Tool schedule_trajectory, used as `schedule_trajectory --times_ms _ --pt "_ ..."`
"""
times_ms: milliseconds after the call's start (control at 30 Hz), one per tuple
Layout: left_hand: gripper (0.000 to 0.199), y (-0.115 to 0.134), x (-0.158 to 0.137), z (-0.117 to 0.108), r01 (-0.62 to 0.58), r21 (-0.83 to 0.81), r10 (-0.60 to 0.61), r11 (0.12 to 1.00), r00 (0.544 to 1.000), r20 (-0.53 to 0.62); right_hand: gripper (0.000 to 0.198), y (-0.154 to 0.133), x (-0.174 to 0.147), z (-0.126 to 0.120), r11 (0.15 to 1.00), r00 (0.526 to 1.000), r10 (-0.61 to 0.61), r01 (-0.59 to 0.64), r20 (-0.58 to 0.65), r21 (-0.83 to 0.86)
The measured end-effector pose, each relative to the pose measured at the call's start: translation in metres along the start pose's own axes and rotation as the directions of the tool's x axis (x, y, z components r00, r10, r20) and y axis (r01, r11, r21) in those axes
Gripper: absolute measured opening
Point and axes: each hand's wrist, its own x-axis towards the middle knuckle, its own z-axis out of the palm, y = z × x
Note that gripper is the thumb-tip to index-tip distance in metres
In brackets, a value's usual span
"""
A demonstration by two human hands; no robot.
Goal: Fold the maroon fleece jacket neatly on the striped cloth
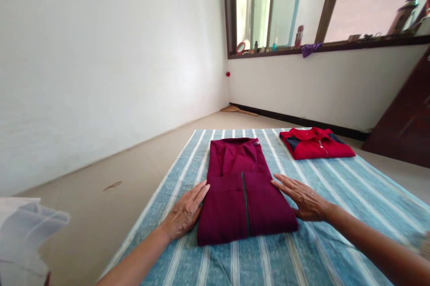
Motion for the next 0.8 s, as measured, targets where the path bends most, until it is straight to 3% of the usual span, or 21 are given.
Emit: schedule_trajectory --times_ms 133,300,600,800 --pt "0.054 -0.005 0.005 0.002 -0.042 0.019 0.042 0.999 0.999 -0.004 0.083 0.0 0.012 -0.007 0.991 0.991 -0.132 0.133 0.017 -0.023" --pt "0.052 -0.011 0.009 0.002 -0.12 0.063 0.121 0.991 0.993 -0.002 0.072 0.003 0.026 -0.013 0.967 0.964 -0.254 0.256 0.081 -0.017" --pt "0.053 -0.022 0.015 0.011 -0.17 0.074 0.173 0.983 0.984 -0.044 0.063 0.012 0.034 0.006 0.967 0.966 -0.254 0.253 0.052 0.013" --pt "0.05 -0.022 0.025 0.007 -0.273 0.095 0.283 0.957 0.95 -0.13 0.068 0.014 0.034 0.012 0.975 0.977 -0.211 0.209 0.024 0.075"
